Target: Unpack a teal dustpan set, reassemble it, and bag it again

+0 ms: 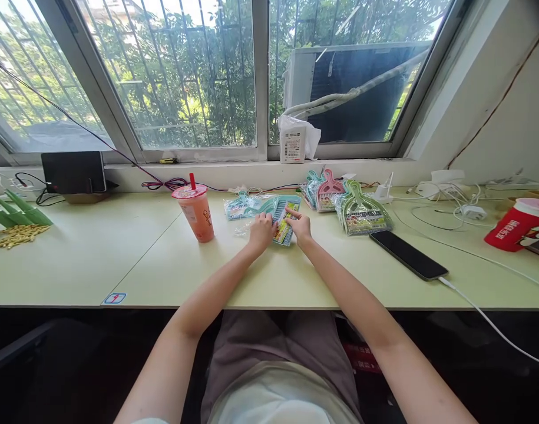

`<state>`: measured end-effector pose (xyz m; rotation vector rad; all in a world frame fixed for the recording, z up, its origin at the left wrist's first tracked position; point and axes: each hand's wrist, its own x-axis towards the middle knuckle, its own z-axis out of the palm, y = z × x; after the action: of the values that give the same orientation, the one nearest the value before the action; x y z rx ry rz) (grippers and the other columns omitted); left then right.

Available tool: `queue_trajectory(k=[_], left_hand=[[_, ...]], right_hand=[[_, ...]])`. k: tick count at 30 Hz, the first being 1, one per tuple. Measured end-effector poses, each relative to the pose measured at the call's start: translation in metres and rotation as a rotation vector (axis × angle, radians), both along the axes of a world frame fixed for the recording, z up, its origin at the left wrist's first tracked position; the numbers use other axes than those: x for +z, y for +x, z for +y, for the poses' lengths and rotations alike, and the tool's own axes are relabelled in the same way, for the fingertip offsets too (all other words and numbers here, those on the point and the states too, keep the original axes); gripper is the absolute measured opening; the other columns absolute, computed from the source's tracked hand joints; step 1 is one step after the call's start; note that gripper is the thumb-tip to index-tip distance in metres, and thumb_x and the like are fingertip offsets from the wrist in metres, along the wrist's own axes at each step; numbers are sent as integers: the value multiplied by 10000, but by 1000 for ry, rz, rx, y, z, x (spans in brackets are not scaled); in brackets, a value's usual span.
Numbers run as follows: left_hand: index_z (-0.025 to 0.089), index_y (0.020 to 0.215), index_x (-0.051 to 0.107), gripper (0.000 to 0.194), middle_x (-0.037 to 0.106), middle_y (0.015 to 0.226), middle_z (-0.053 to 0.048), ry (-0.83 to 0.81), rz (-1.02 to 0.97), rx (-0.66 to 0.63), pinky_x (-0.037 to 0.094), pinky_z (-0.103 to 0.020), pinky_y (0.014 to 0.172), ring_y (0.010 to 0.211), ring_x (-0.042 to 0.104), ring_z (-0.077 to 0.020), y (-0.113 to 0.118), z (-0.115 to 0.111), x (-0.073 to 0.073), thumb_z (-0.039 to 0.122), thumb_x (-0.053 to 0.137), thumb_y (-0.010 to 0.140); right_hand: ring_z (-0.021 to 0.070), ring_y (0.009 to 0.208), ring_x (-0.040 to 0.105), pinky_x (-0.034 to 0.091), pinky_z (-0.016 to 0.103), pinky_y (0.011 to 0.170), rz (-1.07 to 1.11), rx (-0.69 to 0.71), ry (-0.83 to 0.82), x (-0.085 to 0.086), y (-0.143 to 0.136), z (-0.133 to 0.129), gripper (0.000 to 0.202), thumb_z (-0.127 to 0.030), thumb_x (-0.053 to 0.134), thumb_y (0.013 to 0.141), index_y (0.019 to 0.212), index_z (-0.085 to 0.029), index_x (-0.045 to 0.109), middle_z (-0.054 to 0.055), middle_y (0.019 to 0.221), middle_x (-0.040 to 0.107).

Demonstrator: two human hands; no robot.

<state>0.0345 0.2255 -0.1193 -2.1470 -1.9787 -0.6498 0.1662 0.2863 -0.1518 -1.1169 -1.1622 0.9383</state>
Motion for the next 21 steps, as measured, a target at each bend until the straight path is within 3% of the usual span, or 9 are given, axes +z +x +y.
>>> queue_trajectory(k=[8, 18, 21], left_hand=[[177, 1018, 580, 162, 640, 1050, -124, 31, 41, -18, 477, -305, 824, 1096, 587, -249, -6, 5, 1, 142, 432, 964], [192, 1170, 538, 235, 630, 1145, -114, 37, 155, -175, 488, -286, 809, 1127, 588, -228, -2, 0, 3, 132, 397, 992], [222, 1252, 506, 292, 630, 1148, -93, 19, 151, -163, 496, -282, 758, 1130, 578, -228, 0, -3, 4, 137, 410, 991]], right_hand=[[215, 1015, 725, 570, 335, 940, -119, 21, 1, -1, -1, -1, 509, -124, 685, 678, 1179, -197, 746, 53, 1123, 764], [238, 1138, 670, 523, 347, 1021, -173, 100, 96, 9, 1, -10, 712, -102, 755, 617, 1310, -240, 671, 31, 1232, 725], [244, 1186, 645, 511, 347, 1043, -145, 87, 133, 12, 2, -12, 746, -94, 754, 615, 1340, -234, 648, 42, 1290, 694]])
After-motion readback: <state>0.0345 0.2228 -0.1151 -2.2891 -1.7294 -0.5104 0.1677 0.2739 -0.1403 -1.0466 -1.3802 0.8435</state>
